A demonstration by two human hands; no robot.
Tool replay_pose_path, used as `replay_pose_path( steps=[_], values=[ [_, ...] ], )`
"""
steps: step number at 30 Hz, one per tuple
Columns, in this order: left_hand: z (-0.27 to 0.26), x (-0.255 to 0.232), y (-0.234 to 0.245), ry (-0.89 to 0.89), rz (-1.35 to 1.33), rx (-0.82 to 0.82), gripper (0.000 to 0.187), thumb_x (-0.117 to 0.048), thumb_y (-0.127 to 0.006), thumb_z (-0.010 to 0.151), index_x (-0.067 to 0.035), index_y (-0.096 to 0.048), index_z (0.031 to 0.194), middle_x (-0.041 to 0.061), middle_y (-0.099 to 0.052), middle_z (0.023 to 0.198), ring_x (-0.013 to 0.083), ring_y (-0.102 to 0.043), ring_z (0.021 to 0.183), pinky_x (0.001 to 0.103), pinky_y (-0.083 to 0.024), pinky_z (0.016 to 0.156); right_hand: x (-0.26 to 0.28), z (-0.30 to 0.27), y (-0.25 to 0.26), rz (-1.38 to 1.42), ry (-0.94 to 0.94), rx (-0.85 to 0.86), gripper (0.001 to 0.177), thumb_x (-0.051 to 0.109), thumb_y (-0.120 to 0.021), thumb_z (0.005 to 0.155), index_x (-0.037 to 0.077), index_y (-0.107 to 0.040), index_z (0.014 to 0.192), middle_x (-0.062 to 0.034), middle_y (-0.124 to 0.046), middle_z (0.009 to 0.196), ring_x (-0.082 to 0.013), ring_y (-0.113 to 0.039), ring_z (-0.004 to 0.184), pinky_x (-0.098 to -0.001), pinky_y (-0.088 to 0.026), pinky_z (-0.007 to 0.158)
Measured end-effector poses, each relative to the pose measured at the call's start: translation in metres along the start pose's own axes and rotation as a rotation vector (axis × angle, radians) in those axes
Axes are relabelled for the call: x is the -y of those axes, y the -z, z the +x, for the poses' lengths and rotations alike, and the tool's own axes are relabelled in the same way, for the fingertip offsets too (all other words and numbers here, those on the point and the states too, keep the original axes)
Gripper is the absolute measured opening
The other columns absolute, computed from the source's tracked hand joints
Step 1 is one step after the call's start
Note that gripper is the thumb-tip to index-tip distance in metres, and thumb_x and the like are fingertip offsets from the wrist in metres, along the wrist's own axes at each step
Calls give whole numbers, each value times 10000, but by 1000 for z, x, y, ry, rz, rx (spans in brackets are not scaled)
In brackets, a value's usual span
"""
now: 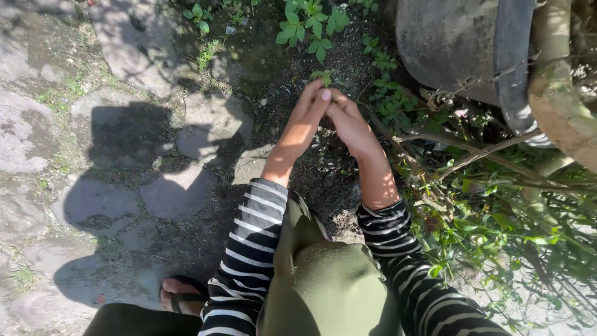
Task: Pulling weeds and unwanted grass from the ground in an outdoor garden area.
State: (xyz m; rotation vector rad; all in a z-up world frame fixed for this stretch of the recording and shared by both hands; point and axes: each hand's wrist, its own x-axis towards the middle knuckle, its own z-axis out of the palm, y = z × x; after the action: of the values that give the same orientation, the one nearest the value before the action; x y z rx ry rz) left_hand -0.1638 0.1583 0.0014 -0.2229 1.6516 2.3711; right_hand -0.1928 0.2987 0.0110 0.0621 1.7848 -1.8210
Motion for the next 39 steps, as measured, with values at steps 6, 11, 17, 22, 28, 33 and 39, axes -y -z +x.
replay_pose_path(
  steps=[6,11,17,22,28,33,39],
  values=[
    [-22,-17,-12,-169,-244,-50,509,-366,-493,1124,-30,-453,1505,137,-494,1444,230,-454,1400,385,-317,1236,24,-10,-23,-178,132,4,591,165,-450,986,12,-376,1552,-186,-396,1586,-290,-387,1494,-421,-314,1250],
    [-29,-23,-16,-270,-305,-177,487,-425,-442,1116,-36,-502,1405,147,-494,1486,256,-492,1392,422,-361,1239,29,-24,-52,-16,231,35,915,175,-470,863,52,1,1638,-193,-229,1658,-342,-215,1574,-442,-193,1289],
    [-28,-7,-27,-232,-800,-77,338,-379,-404,1138,-69,-503,1230,151,-533,1452,278,-543,1311,467,-431,1165,55,-59,-58,-520,343,-86,910,213,-498,908,-4,-12,1646,-228,-257,1705,-393,-248,1501,-464,-148,1303],
    [-19,15,-32,-177,-531,-155,261,-304,-428,1153,-65,-533,1143,111,-591,1239,199,-564,1101,385,-491,991,63,-72,-39,-1046,333,-236,734,246,-580,890,52,-352,1560,-209,-420,1476,-337,-373,1206,-497,-257,1114],
    [-10,14,-13,-296,85,-116,151,-97,-523,1109,9,-612,1048,44,-622,890,129,-524,757,282,-454,691,37,-64,-4,-805,429,-432,595,91,-512,953,0,-427,1535,-216,-399,1431,-369,-375,1325,-522,-308,1204],
    [-13,3,-2,-687,333,18,55,61,-574,971,9,-592,968,93,-646,964,189,-636,848,294,-524,742,49,-41,4,-1316,176,-743,717,75,-687,859,-151,-379,1466,-387,-348,1493,-524,-407,1258,-619,-340,1014],
    [-17,3,-2,-543,208,183,155,113,-579,857,14,-614,970,99,-596,970,157,-591,795,274,-468,656,-28,-13,37,-1758,-100,-883,595,79,-670,924,-112,-424,1431,-305,-543,1378,-415,-596,1116,-485,-537,846]
  ],
)
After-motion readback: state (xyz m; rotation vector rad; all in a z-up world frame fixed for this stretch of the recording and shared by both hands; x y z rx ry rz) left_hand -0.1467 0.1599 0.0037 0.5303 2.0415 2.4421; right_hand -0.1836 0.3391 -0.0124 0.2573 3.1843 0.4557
